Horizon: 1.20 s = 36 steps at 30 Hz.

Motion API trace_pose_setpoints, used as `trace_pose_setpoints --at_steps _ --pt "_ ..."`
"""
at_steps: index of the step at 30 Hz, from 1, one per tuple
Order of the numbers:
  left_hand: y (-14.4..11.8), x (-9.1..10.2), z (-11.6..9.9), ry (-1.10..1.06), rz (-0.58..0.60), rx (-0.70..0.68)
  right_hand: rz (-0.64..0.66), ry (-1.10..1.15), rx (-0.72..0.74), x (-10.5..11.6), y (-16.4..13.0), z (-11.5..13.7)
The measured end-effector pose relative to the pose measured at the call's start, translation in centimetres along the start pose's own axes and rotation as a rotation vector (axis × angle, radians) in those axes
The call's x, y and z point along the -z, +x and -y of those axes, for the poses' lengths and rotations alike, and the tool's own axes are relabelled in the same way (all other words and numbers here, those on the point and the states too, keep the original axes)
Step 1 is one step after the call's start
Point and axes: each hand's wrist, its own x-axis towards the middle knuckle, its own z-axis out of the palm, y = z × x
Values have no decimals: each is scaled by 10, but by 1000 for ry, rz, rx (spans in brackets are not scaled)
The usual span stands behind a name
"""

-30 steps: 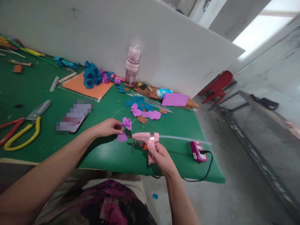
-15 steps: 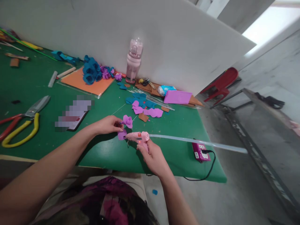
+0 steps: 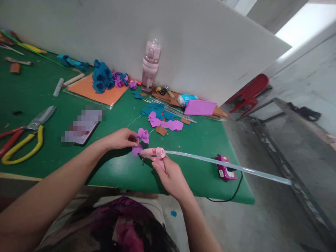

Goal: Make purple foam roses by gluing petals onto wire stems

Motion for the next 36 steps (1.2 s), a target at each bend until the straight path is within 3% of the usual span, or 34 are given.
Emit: trace_pose_setpoints --at_steps 6,36 --pt "0 2 -2 40 18 -3 42 -176 37 2 0 3" --pt "0 2 -2 55 15 -6 50 -269 100 -2 2 4"
